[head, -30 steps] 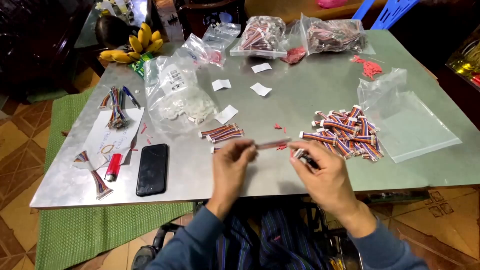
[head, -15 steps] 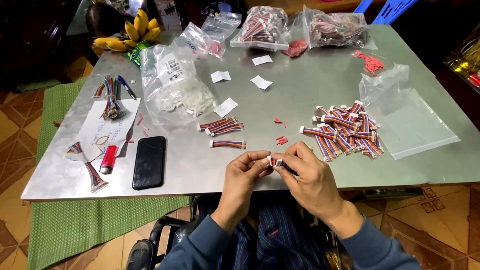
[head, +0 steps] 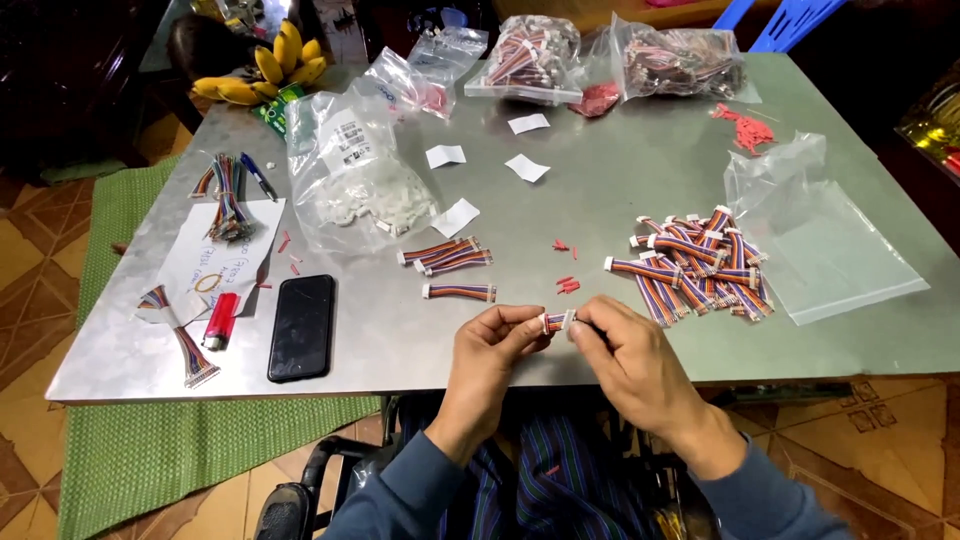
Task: Assembling multi-colored wire bundles into white plastic connector housings and organizing them on a table.
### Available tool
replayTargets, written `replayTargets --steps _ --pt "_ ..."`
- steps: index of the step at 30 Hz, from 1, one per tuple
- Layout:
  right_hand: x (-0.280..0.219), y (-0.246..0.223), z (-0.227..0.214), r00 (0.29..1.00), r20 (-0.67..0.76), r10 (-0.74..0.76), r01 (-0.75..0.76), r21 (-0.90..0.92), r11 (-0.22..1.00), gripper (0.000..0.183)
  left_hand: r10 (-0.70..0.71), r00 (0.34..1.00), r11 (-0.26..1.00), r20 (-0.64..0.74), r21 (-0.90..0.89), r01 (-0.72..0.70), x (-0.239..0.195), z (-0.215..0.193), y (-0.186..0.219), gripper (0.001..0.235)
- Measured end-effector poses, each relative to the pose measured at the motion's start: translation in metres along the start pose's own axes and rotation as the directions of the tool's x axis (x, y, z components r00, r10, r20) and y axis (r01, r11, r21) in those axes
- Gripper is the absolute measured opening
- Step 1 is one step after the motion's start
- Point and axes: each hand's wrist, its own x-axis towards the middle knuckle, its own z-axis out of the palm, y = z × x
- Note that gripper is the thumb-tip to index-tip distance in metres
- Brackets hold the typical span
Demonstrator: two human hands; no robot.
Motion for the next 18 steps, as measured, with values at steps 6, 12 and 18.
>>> replayTargets --steps 6,12,18 --pt "0.002 0.0 0.001 0.983 0.13 0.132 -0.107 -0.182 0.977 0.031 -0.003 1.0 0.999 0.006 0.042 0.003 -0.003 -0.001 -0.001 0.027" --pt "0.005 0.004 0.009 0.974 0.168 0.152 -0.127 -0.152 0.98 0.031 0.016 1.0 0.995 -0.004 0.099 -0.015 -0.003 0.002 -0.003 0.024" --pt "0.002 0.006 0.019 0.984 0.131 0.118 -0.082 -0.252 0.964 0.031 0.068 0.997 0.98 -0.022 0.191 -0.063 -0.004 0.011 -0.005 0.021"
